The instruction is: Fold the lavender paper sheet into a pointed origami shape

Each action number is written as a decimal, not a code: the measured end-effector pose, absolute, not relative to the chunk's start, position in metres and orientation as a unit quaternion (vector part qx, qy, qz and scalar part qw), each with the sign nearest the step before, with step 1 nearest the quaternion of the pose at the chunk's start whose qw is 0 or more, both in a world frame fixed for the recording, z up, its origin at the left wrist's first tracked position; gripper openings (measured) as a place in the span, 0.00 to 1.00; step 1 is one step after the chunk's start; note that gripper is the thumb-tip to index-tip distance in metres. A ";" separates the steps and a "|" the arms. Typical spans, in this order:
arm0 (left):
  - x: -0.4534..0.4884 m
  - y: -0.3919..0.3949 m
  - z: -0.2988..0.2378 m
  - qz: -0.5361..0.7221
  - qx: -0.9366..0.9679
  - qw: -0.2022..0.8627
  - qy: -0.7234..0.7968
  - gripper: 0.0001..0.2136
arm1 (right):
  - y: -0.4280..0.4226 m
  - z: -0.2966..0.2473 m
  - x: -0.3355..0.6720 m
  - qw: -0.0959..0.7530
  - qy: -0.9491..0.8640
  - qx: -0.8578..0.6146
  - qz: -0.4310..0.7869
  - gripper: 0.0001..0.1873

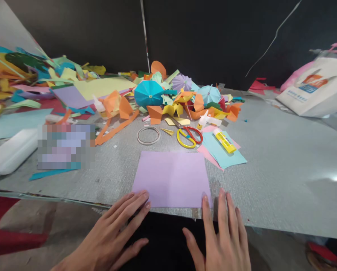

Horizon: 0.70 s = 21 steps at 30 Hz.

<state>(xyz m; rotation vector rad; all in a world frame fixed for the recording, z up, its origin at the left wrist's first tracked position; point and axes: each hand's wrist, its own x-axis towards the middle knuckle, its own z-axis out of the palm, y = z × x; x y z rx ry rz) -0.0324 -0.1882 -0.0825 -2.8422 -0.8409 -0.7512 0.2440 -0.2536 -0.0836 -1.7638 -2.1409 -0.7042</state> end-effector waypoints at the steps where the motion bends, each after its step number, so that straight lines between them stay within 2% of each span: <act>1: -0.031 -0.188 -0.083 -0.249 -0.927 0.047 -0.277 0.19 | -0.254 -0.083 0.239 0.147 -0.749 -0.600 -0.240 0.40; 3: -0.029 -0.188 -0.084 -0.259 -0.923 0.058 -0.278 0.18 | -0.251 -0.081 0.225 0.168 -0.786 -0.550 -0.225 0.39; 6: -0.027 -0.187 -0.086 -0.274 -0.917 0.069 -0.281 0.17 | -0.243 -0.080 0.203 0.191 -0.835 -0.474 -0.203 0.30; 12: -0.023 -0.191 -0.088 -0.289 -0.908 0.067 -0.297 0.16 | -0.242 -0.076 0.204 0.185 -0.820 -0.496 -0.216 0.22; 17: -0.025 -0.194 -0.090 -0.280 -0.909 0.045 -0.306 0.19 | -0.254 -0.077 0.226 0.180 -0.785 -0.550 -0.220 0.23; 21: -0.035 -0.196 -0.094 -0.287 -0.903 0.016 -0.320 0.21 | -0.260 -0.080 0.237 0.185 -0.770 -0.569 -0.224 0.30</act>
